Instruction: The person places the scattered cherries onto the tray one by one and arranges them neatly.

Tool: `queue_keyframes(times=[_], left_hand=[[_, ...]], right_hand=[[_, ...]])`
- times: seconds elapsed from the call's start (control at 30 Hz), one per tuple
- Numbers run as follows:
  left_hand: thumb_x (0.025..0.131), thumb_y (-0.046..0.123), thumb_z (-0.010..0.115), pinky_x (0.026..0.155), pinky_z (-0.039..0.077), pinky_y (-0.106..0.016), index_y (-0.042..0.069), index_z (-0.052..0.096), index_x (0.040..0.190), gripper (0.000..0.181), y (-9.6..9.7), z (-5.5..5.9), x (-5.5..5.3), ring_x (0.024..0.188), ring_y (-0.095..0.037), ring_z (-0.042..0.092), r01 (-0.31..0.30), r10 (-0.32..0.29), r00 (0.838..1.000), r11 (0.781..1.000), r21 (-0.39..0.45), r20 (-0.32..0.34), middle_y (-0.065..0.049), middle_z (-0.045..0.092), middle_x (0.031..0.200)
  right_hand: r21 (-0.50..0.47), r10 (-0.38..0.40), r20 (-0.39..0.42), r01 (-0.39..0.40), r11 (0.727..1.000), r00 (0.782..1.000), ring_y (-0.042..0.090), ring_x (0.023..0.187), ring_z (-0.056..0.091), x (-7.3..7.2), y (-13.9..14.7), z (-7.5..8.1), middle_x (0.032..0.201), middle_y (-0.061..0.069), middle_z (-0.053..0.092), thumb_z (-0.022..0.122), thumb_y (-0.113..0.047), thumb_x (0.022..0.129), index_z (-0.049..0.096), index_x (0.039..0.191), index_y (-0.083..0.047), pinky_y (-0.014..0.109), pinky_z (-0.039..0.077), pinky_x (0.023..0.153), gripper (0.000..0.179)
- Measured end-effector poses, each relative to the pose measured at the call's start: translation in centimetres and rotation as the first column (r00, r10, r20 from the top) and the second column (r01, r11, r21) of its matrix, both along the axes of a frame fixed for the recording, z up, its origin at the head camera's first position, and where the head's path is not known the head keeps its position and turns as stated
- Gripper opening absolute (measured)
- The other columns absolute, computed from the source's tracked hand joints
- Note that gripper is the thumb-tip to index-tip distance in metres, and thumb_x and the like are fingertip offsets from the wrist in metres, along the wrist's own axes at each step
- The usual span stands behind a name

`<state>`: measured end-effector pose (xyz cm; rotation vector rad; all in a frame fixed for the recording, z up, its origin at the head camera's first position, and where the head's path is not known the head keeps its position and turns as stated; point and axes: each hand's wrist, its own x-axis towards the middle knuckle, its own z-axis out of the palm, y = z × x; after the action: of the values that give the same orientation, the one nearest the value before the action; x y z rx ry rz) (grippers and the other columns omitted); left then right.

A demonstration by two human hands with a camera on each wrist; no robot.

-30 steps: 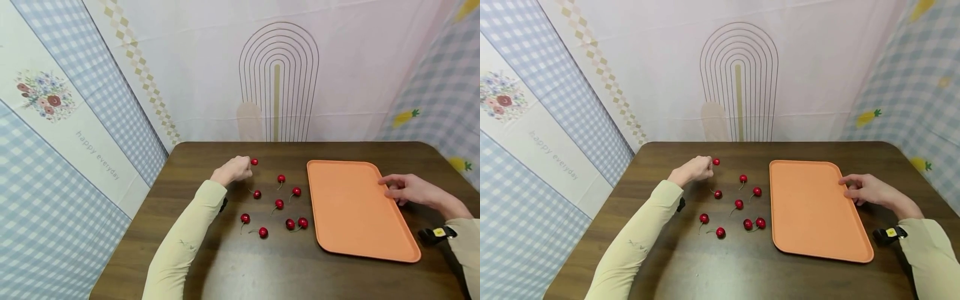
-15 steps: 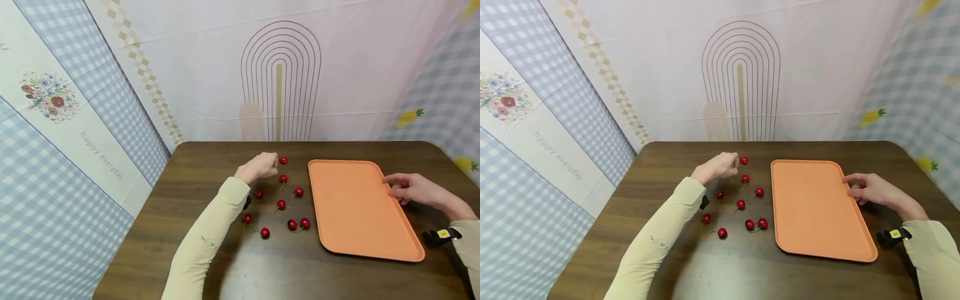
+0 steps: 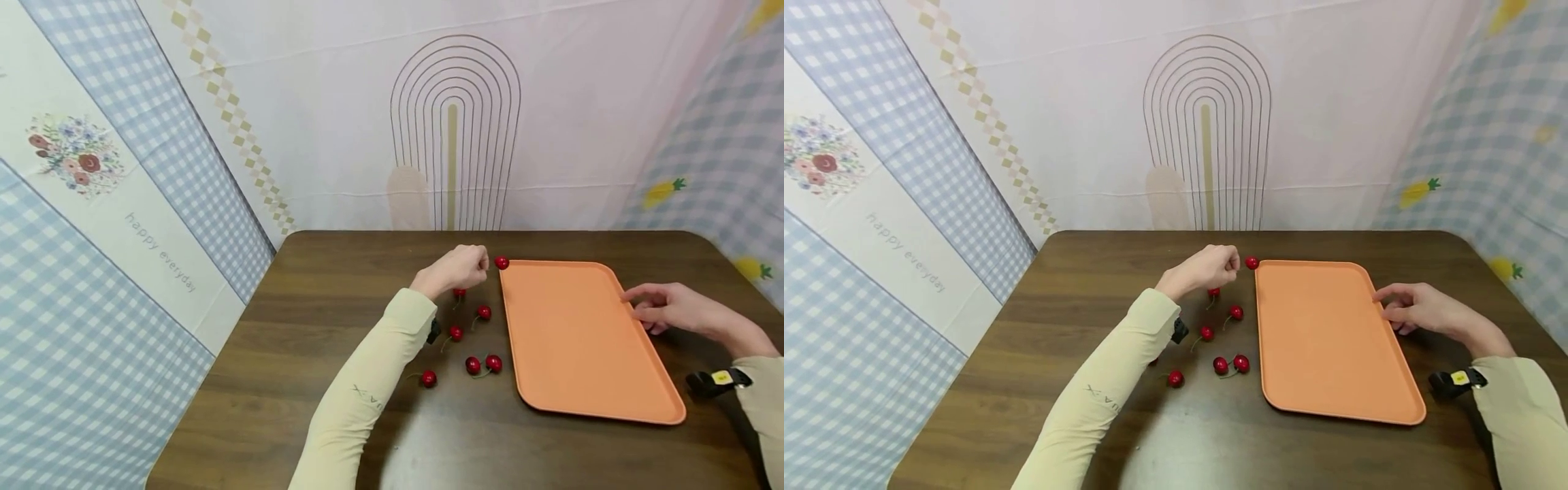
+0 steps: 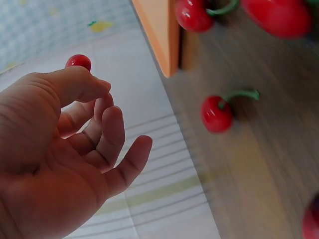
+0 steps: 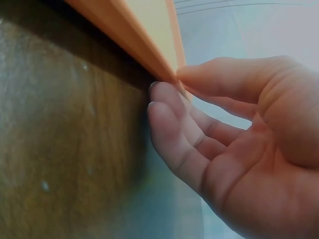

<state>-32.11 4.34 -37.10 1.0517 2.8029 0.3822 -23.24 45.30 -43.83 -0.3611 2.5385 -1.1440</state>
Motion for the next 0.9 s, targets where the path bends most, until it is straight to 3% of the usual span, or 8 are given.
queue_keyframes(times=[0.33, 0.63, 0.77, 0.9], left_hand=[[0.095, 0.02, 0.055, 0.063, 0.043, -0.019, 0.014, 0.058, 0.096, 0.007, 2.5, -0.4, 0.7, 0.074, -0.01, 0.054, 0.009, -0.008, 0.998, 1.0, -0.015, 0.057, 0.003, 0.059, 0.088], [0.094, 0.019, 0.056, 0.062, 0.041, -0.018, 0.017, 0.059, 0.093, 0.004, 5.2, -1.5, 1.4, 0.071, -0.007, 0.051, 0.015, -0.011, 0.996, 0.999, -0.043, 0.094, 0.006, 0.058, 0.085], [0.094, 0.02, 0.056, 0.058, 0.038, -0.019, 0.018, 0.058, 0.086, 0.008, 6.7, -1.5, 1.5, 0.065, -0.007, 0.047, 0.011, -0.005, 0.993, 0.999, -0.05, 0.119, 0.007, 0.055, 0.079], [0.095, 0.02, 0.055, 0.052, 0.03, -0.02, 0.018, 0.049, 0.072, 0.023, 8.3, -1.3, 1.5, 0.055, -0.007, 0.033, 0.023, -0.01, 0.983, 0.997, -0.069, 0.181, 0.006, 0.041, 0.065]], right_hand=[[-0.004, 0.002, 0.011, -0.002, 1.0, 1.0, 0.013, 0.074, 0.065, 0.4, 0.0, 0.1, 0.088, 0.0, 0.068, 0.057, -0.011, 0.098, 0.056, 0.125, -0.005, 0.032, 0.056, 0.064, 0.027], [-0.013, 0.011, 0.014, -0.011, 1.0, 1.0, 0.013, 0.074, 0.065, 0.6, 0.1, 0.2, 0.087, -0.001, 0.068, 0.055, -0.01, 0.099, 0.059, 0.121, -0.019, 0.032, 0.056, 0.064, 0.024], [0.03, -0.018, 0.019, 0.017, 0.999, 1.0, 0.012, 0.075, 0.065, 0.4, 0.0, 0.2, 0.088, -0.001, 0.068, 0.056, -0.013, 0.099, 0.057, 0.125, -0.011, 0.031, 0.056, 0.064, 0.026], [0.076, -0.056, 0.044, 0.053, 0.996, 0.997, 0.012, 0.075, 0.065, 0.1, -0.4, 0.0, 0.089, -0.001, 0.069, 0.058, -0.017, 0.099, 0.049, 0.131, 0.004, 0.032, 0.056, 0.065, 0.039]])
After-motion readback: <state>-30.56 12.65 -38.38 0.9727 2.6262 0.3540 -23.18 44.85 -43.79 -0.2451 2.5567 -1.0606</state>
